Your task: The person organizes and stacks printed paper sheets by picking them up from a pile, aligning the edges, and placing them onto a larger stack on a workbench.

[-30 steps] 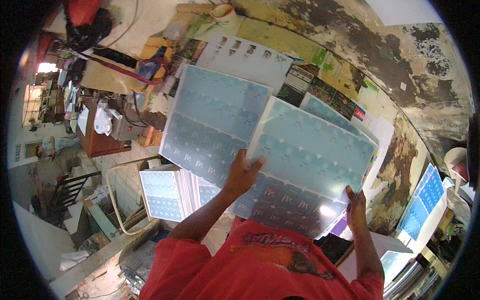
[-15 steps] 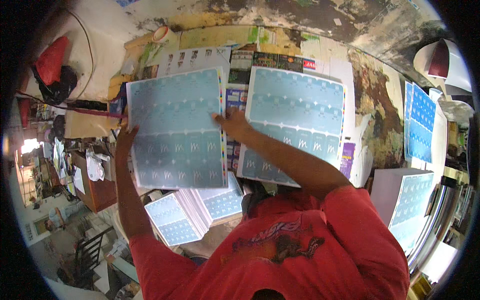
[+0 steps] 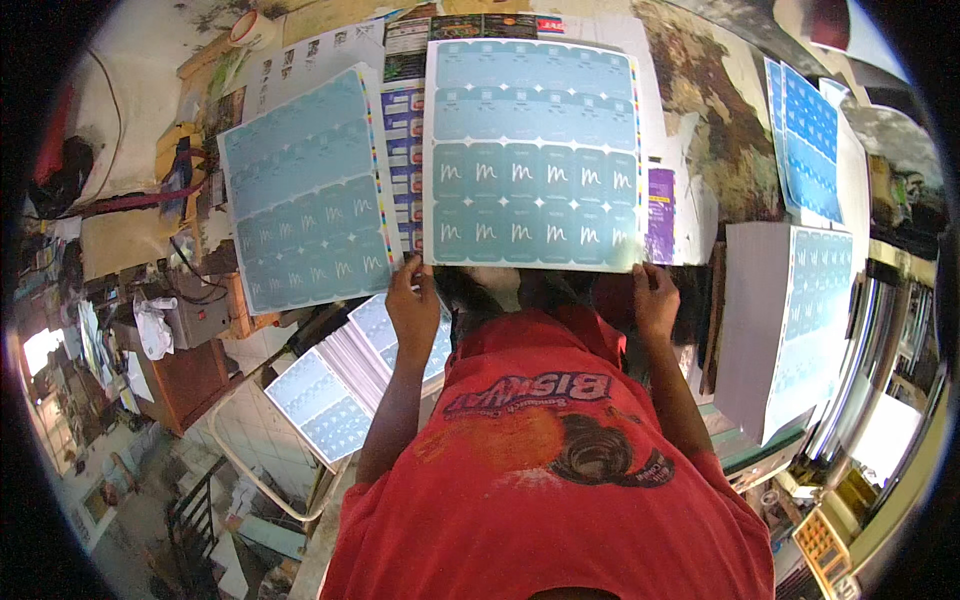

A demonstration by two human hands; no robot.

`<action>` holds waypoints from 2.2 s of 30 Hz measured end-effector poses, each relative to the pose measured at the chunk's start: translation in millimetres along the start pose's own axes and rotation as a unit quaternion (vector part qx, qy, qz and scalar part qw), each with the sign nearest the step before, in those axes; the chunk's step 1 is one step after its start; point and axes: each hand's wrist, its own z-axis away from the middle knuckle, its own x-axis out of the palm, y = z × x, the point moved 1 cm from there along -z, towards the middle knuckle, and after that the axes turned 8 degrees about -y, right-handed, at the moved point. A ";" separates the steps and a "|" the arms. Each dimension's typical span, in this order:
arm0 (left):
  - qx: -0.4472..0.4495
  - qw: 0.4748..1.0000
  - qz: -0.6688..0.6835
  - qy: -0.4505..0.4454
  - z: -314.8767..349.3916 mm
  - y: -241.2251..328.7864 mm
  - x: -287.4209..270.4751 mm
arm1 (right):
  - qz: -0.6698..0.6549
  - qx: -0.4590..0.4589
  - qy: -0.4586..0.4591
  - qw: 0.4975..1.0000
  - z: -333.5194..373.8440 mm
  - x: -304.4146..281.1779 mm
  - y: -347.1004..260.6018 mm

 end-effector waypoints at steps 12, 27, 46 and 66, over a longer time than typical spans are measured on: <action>-0.054 0.998 -0.011 0.001 -15.6 22.5 5.3 | -0.223 0.074 -0.019 0.972 -19.7 0.5 2.1; -0.186 0.841 0.506 0.039 32.3 -35.4 42.0 | -0.518 0.051 -0.055 0.852 27.9 19.5 22.5; 0.490 0.847 -0.207 -0.008 -11.3 91.8 21.0 | 0.262 -0.370 0.125 0.883 37.1 55.1 -57.3; 0.223 0.944 -0.161 -0.184 -70.6 100.1 33.7 | 0.279 -0.302 -0.132 0.902 -32.4 38.5 -116.6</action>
